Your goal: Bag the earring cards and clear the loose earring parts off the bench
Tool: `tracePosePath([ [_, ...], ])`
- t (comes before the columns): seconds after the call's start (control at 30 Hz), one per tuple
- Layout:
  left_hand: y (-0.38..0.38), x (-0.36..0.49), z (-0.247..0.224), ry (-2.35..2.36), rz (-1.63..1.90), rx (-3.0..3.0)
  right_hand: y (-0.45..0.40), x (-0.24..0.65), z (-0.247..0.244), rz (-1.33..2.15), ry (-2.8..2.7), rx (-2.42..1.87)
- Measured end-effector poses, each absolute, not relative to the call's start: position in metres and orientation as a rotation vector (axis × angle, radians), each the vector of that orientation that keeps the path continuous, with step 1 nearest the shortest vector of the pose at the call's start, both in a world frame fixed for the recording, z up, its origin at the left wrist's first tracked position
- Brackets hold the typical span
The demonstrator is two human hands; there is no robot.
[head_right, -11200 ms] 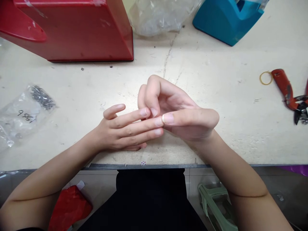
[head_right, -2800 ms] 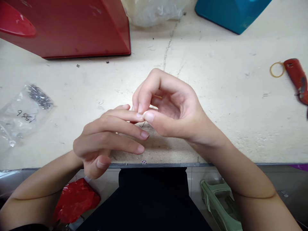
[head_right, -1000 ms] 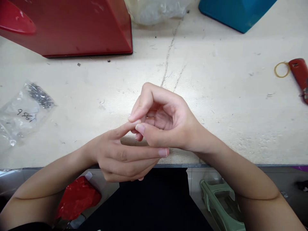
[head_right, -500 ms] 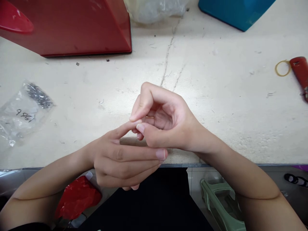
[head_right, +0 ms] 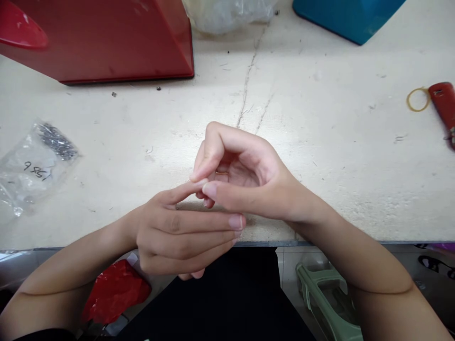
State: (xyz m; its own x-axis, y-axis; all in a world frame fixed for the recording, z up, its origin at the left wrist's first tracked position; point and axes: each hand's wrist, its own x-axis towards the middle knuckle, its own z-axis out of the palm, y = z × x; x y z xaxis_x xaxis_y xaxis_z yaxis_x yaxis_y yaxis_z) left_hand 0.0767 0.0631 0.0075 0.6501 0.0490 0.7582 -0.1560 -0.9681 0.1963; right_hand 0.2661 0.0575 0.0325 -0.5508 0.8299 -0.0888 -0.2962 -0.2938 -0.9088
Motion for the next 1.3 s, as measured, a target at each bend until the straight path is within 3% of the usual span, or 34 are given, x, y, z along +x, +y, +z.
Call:
tracePosePath([
  [0.2,0.060,0.076,0.008,0.022,1.085,2.873,0.060,0.267,0.033,1.947,-1.162,-0.691],
  [0.43,0.062,0.075,0.012,-0.025,1.013,2.914,0.057,0.274,0.038,2.269,-0.894,-0.506],
  [0.63,0.065,0.075,0.017,-0.042,0.976,2.926,0.057,0.272,0.031,2.335,-0.777,-0.427],
  [1.3,0.064,0.074,0.016,0.002,0.982,2.926,0.057,0.268,0.019,2.184,-0.848,-0.317],
])
